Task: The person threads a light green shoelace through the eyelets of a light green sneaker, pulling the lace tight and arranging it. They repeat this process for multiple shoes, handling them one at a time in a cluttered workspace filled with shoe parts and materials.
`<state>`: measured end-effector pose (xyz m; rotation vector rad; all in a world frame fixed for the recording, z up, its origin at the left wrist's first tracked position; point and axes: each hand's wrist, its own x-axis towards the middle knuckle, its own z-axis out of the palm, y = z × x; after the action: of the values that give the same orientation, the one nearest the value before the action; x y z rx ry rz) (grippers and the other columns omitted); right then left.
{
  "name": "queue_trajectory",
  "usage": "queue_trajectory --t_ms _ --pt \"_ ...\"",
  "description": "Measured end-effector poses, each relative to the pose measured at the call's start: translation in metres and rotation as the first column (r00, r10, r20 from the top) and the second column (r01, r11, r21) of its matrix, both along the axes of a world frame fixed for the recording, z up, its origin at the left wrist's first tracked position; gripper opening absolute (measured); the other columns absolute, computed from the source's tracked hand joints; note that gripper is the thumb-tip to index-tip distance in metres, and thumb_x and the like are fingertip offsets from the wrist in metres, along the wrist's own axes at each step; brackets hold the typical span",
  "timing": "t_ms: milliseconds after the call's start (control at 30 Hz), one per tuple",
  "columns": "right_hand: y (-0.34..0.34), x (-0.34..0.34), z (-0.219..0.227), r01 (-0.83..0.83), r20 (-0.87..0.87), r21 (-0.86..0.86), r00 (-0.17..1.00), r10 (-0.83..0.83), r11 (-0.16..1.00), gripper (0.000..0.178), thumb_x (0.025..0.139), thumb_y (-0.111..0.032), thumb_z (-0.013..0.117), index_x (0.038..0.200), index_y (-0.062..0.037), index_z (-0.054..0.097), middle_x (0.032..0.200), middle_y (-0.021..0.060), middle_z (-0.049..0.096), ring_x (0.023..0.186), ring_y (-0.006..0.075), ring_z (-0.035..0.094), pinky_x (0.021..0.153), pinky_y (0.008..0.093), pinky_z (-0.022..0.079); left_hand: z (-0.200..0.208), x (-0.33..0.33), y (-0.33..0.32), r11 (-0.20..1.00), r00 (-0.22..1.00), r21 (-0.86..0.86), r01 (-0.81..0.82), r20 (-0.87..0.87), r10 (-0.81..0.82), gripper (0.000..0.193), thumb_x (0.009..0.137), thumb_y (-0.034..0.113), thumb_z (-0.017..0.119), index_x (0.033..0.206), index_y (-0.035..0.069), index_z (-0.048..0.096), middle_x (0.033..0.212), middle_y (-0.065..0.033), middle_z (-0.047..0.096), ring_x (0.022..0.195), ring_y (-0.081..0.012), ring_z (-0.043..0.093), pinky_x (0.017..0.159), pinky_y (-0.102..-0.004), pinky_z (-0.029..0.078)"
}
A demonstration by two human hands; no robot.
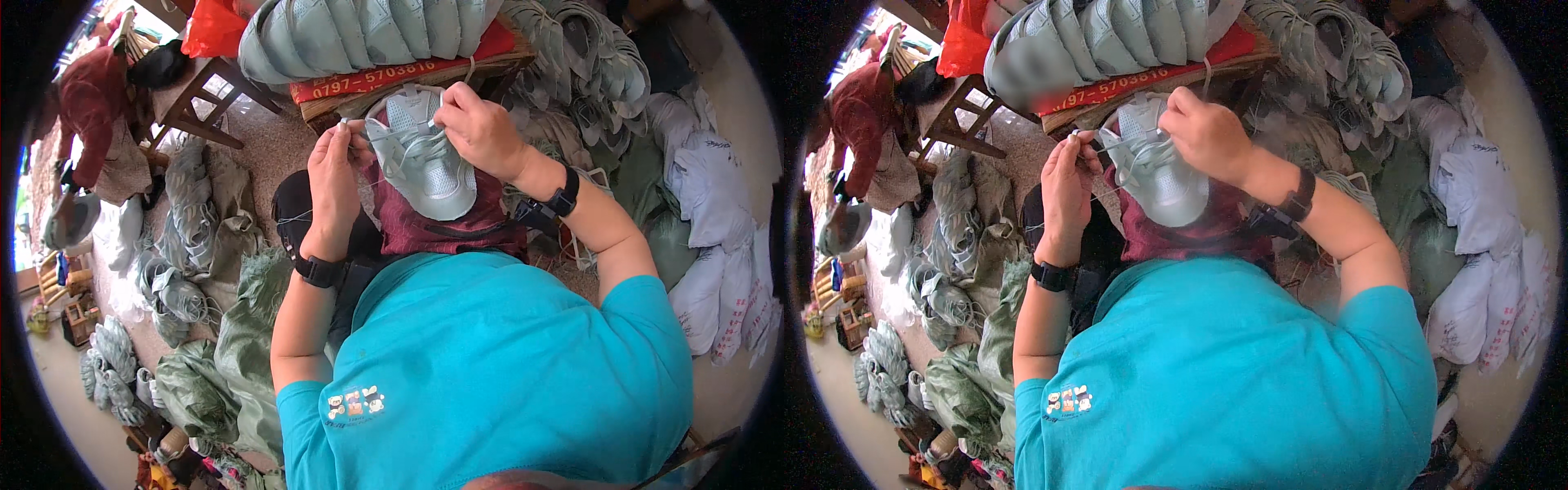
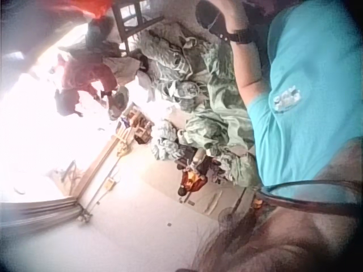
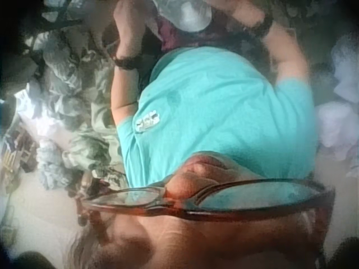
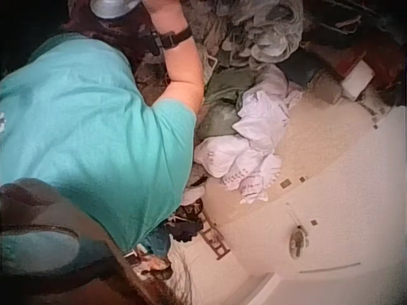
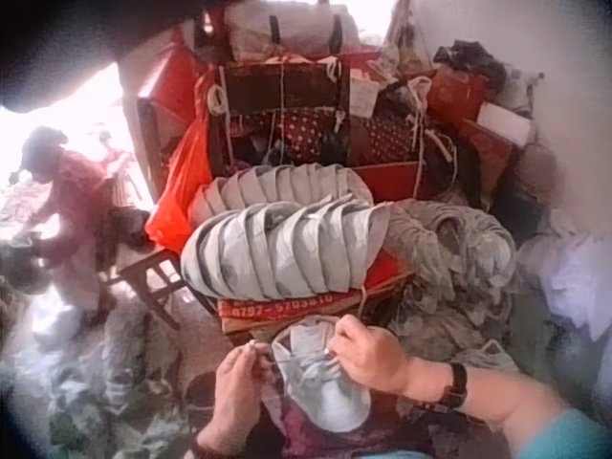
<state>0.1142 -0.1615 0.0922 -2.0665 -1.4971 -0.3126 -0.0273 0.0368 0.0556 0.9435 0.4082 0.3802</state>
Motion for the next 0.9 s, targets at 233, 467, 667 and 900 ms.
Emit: queue_trajectory --t_ms 233,467,667,900 --pt "-0.001 0.002 -0.002 0.036 0.052 0.03 0.998 -0.037 0.999 0.016 0.079 -0.01 0.068 0.094 -0.0071 0.064 0.09 0.0073 0.053 0.076 0.028 0.062 0.065 0.0385 0.052 0.004 0.001 -0.007 0.998 1.0 0.054 -0.012 -0.011 0.012 0.028 0.104 0.023 0.051 0.105 0.0 0.066 0.082 0.0009 0.058 0.07 -0.008 0.053 0.066 -0.0229 0.046" --pt "0.015 0.005 0.005 0.072 -0.056 -0.096 0.995 -0.078 0.993 0.028 0.075 -0.01 0.073 0.102 -0.005 0.065 0.097 0.0096 0.047 0.088 0.0288 0.059 0.078 0.0405 0.05 -0.002 0.004 -0.008 1.0 1.0 0.011 -0.001 -0.018 0.001 0.028 0.104 0.023 0.051 0.106 0.0 0.066 0.082 0.0006 0.059 0.069 -0.008 0.053 0.065 -0.0225 0.045" --pt "0.016 -0.001 0.001 0.089 -0.033 -0.036 0.995 -0.09 0.995 0.028 0.072 -0.007 0.072 0.098 -0.0053 0.064 0.095 0.0094 0.047 0.088 0.028 0.057 0.078 0.0392 0.049 0.001 0.001 -0.011 1.0 1.0 0.012 -0.012 0.002 0.012 0.028 0.104 0.023 0.051 0.107 -0.001 0.066 0.082 0.0009 0.059 0.069 -0.0074 0.053 0.064 -0.0219 0.045" --pt "0.015 0.002 0.008 -0.057 0.204 -0.059 0.977 0.068 0.997 0.027 0.069 -0.004 0.069 0.093 -0.0058 0.059 0.095 0.008 0.052 0.089 0.026 0.059 0.078 0.0385 0.05 0.007 -0.004 -0.009 1.0 1.0 -0.025 -0.003 0.002 0.003 0.027 0.104 0.02 0.05 0.109 -0.002 0.065 0.084 -0.0003 0.059 0.072 -0.0084 0.054 0.066 -0.0229 0.047"
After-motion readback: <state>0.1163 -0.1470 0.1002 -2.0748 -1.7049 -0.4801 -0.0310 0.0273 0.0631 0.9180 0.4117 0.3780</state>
